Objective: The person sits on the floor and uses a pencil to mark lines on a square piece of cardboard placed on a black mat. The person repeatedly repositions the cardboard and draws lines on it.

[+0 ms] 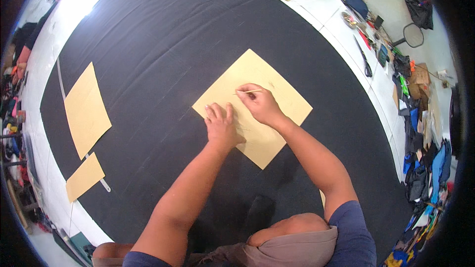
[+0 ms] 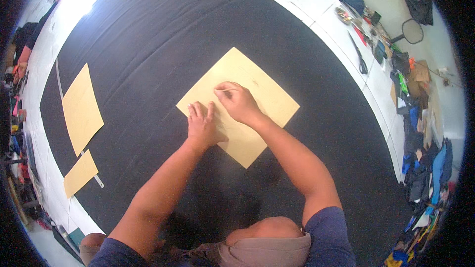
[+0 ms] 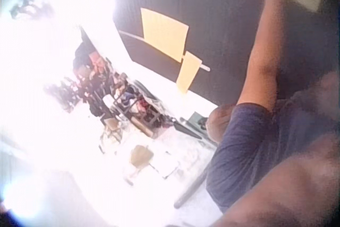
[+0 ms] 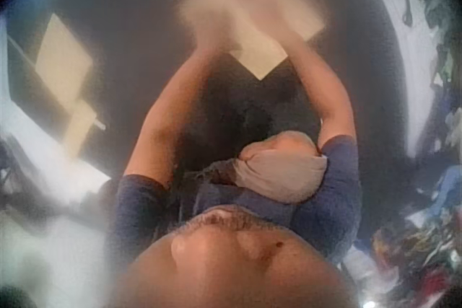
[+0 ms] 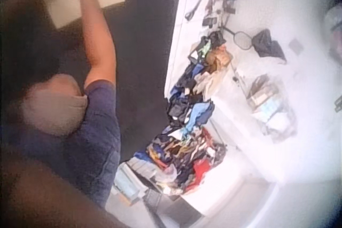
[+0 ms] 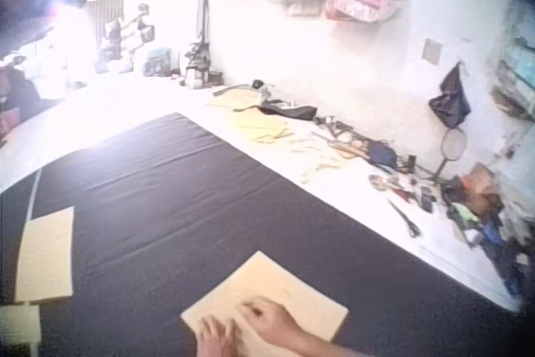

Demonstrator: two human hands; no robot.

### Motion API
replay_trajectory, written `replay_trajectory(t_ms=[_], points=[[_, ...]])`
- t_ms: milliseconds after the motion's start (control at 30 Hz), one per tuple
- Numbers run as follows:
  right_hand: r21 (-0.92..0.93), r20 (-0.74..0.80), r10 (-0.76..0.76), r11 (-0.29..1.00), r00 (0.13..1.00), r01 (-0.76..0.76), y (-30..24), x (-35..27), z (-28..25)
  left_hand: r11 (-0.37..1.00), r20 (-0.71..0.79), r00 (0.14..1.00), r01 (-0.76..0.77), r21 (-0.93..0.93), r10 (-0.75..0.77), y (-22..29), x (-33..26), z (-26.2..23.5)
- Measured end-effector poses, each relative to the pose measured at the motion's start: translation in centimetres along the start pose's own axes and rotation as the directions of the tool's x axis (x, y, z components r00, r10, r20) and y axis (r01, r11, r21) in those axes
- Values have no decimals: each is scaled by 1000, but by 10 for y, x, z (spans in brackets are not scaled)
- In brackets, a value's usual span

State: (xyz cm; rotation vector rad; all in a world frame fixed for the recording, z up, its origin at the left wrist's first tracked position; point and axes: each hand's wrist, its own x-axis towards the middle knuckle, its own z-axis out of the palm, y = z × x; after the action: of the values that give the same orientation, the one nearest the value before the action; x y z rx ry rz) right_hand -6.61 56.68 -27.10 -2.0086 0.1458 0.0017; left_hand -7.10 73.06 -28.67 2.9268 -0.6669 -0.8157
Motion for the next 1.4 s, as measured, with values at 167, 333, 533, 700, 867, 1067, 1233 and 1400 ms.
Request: replay_trajectory(t_ms=[167, 333, 533, 700, 867, 1067, 1233, 1400], points=[[22, 304, -14, 1000, 953, 8, -5, 42, 53, 999, 30, 999, 36, -16, -36, 9, 4, 3], [-41, 401, -7, 999, 916, 25, -10, 59, 78, 999, 126, 992, -30, 29, 26, 6, 5, 3], [-44, 407, -41, 997, 913, 65, -10, 69, 88, 999, 149, 988, -35, 23, 31, 6, 5, 2], [-67, 429, -103, 987, 897, 146, -7, 72, 93, 995, -29, 1000, 0, 102, 3, 8, 3, 13], [-81, 433, -99, 986, 896, 148, -8, 72, 94, 999, 157, 987, -33, 42, 27, 9, 2, -2], [-180, 368, -171, 951, 914, 250, 3, 75, 89, 999, 115, 993, 2, 38, -6, 11, 3, -1], [-290, 250, -75, 945, 965, 149, 9, 89, 50, 999, 87, 996, 31, 15, -33, 11, 3, -5], [-284, 273, -56, 949, 960, 136, 15, 92, 42, 999, 98, 995, 28, 24, -30, 11, 3, -9]])
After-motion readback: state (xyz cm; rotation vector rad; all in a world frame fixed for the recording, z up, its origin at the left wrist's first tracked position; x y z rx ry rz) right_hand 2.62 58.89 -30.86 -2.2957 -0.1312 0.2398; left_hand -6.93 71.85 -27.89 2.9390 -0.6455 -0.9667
